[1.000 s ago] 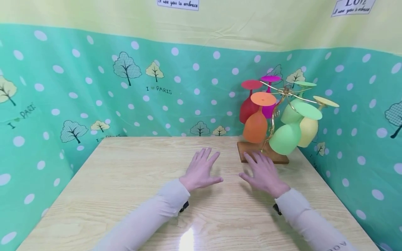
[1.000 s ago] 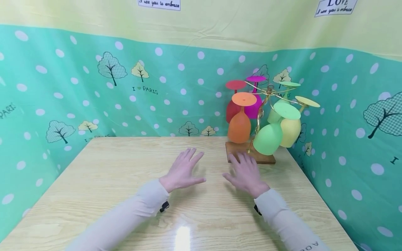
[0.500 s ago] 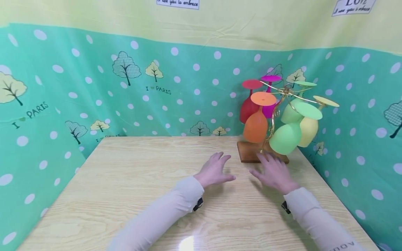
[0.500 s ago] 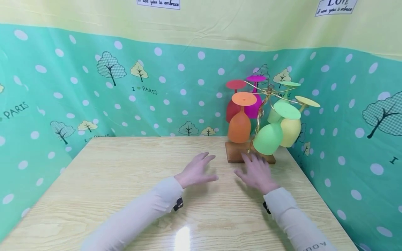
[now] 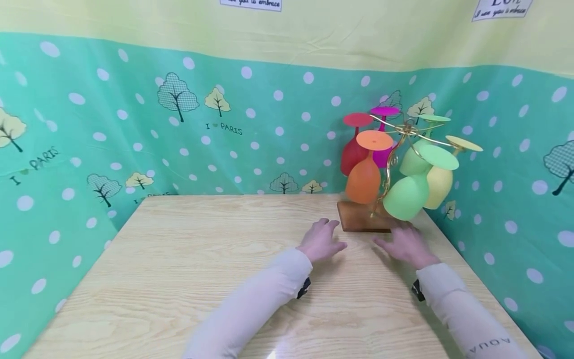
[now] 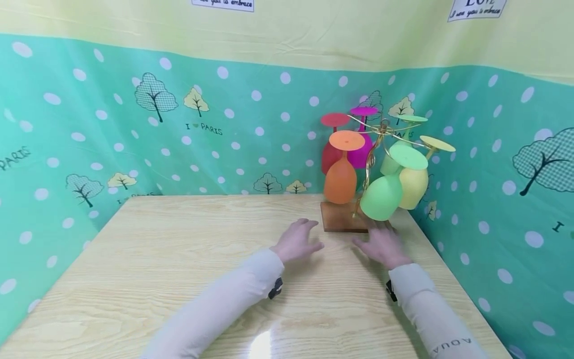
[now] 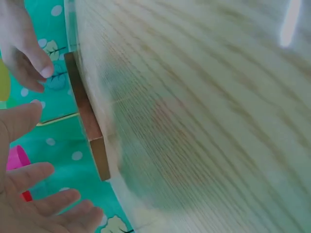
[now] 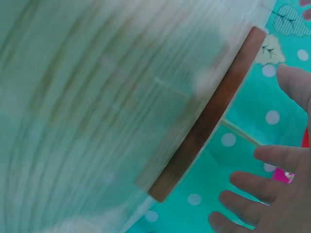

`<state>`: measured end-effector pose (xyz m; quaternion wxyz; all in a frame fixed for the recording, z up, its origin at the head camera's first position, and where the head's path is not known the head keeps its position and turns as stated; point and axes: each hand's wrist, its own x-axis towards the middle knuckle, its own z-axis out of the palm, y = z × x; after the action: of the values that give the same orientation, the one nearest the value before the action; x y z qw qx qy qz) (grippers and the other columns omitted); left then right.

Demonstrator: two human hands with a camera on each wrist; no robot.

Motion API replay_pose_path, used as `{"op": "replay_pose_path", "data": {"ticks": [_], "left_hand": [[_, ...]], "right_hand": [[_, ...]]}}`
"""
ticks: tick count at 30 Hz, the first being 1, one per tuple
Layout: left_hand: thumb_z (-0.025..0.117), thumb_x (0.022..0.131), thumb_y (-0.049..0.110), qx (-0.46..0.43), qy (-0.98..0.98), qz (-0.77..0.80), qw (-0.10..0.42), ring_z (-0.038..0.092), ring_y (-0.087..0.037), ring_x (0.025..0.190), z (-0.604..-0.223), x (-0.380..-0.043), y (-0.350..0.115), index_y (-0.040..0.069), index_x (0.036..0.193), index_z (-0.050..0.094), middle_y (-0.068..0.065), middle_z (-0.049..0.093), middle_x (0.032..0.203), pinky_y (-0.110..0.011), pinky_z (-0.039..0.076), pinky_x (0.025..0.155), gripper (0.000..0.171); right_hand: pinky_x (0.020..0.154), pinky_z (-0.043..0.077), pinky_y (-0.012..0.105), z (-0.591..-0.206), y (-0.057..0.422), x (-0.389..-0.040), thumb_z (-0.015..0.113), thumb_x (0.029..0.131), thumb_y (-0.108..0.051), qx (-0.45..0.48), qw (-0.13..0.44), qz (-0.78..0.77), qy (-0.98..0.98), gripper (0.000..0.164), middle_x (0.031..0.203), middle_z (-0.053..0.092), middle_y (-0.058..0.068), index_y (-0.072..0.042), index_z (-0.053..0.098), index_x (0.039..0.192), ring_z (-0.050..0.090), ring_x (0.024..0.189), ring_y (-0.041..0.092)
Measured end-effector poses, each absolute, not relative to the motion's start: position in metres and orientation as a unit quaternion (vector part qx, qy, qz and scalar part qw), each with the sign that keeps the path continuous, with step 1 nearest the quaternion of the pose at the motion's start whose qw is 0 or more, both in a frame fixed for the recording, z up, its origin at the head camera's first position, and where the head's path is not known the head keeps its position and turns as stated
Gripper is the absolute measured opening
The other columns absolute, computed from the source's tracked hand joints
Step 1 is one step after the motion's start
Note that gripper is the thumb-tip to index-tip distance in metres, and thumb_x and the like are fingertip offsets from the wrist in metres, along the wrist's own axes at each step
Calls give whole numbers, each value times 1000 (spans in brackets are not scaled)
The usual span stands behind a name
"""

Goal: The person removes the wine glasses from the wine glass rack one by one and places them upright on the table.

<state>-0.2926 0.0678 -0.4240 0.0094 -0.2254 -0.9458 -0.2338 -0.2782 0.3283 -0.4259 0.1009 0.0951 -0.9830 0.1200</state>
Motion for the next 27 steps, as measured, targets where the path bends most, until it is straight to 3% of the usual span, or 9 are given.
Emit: {"op": "replay_pose_path", "data": {"ticks": [4,10,19,27], "left_hand": [[70,84,44,-215,-942,-259,2,49,-27,120,-424,-296,76,15,138,51,-11,51,134,-37,43,99,64],[71,84,39,-204,-919,-336,-40,50,-23,120,-424,-299,91,8,137,51,-10,57,128,-32,41,101,64],[72,85,29,-144,-888,-433,-64,49,-24,123,-427,-307,108,5,132,55,-12,55,131,-34,41,101,56],[72,85,26,-96,-875,-468,-77,48,-25,125,-436,-317,116,7,131,57,-10,55,132,-37,41,102,52]], "right_hand": [[91,40,62,-426,337,-280,62,88,-49,75,84,138,-984,74,134,48,26,-12,37,147,46,119,47],[86,41,64,-426,351,-284,59,87,-55,40,67,136,-988,75,127,51,32,2,49,135,48,112,52],[80,44,64,-425,361,-290,48,88,-65,21,52,166,-985,76,125,52,31,-3,49,132,51,109,52],[72,48,56,-424,366,-294,56,89,-55,18,52,192,-980,62,114,57,25,-3,50,122,58,99,44]]}}
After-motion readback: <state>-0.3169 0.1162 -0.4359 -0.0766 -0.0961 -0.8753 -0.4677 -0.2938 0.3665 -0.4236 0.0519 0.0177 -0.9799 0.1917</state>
